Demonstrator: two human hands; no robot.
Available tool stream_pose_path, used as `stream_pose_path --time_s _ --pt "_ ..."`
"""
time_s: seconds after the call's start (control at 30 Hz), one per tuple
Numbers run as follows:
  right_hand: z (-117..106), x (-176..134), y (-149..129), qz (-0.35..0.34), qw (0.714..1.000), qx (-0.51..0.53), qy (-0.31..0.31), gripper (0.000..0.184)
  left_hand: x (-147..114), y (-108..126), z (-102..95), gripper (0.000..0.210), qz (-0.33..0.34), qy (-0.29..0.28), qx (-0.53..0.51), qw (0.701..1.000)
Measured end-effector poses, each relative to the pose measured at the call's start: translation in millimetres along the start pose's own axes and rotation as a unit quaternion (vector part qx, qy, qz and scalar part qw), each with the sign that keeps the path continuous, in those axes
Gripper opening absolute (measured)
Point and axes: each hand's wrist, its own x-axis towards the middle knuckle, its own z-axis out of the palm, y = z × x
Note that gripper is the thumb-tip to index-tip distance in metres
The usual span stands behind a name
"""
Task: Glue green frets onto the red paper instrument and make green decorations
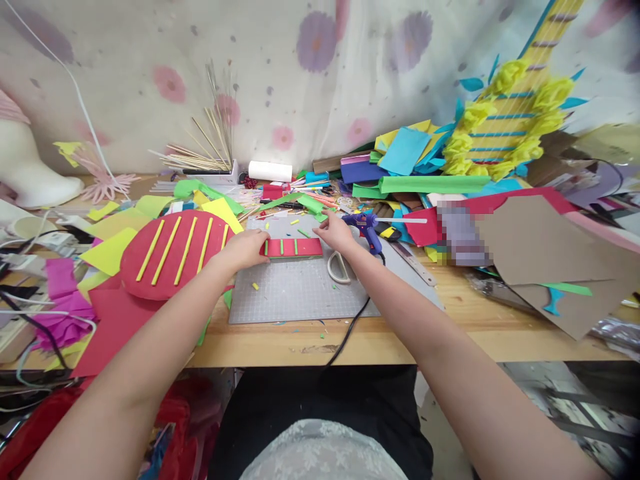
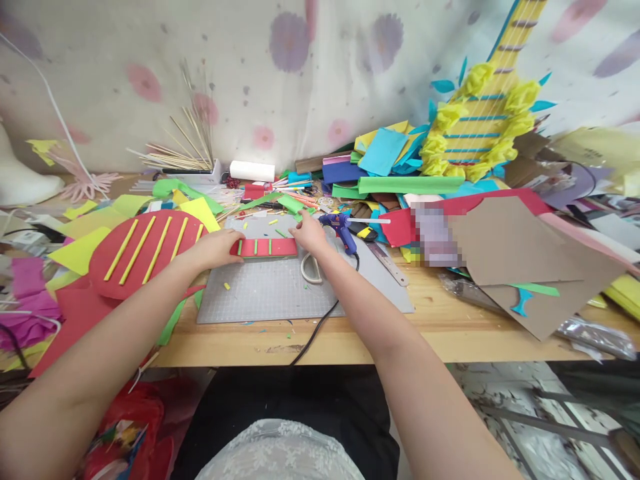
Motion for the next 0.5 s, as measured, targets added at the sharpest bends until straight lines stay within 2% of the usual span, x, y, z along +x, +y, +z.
stream_pose_path --time_s 0.13,0.23,0.3,0.37,0.4,0.47,0.5 --pt "-5.4 -16.2 -1.6 -0.062 0.994 0.046 0.076 0.037 1.7 -1.1 -7.8 0.047 -0.021 0.036 0.0 0.999" --pt "-10.2 -23.4 -7.8 -0.063 0.977 0.1 0.175 0.032 8.9 -2.5 -29.4 0.045 -0.06 0.097 -0.02 0.993" --pt "-9.8 -26.0 -15.1 -0.042 0.967 0.15 0.204 0.03 17.4 -0.3 -47.6 0.045 -0.086 0.133 -0.032 0.987" --pt "-5.3 -29.2 -25.7 -0.022 0.962 0.211 0.169 0.028 28.1 5.2 -65.2 0.048 -0.122 0.143 -0.04 0.981" --pt "-1.9 -31.5 -32.1 -0.014 0.961 0.247 0.125 0.028 34.1 8.9 -72.9 0.051 -0.143 0.136 -0.043 0.979" --pt "5.9 -37.9 -46.6 0.008 0.946 0.324 -0.001 0.029 46.7 16.7 -84.8 0.051 -0.195 0.118 -0.058 0.972" --pt "9.5 -41.7 -54.3 0.018 0.928 0.364 -0.075 0.031 53.1 20.1 -88.8 0.052 -0.199 0.114 -0.066 0.971"
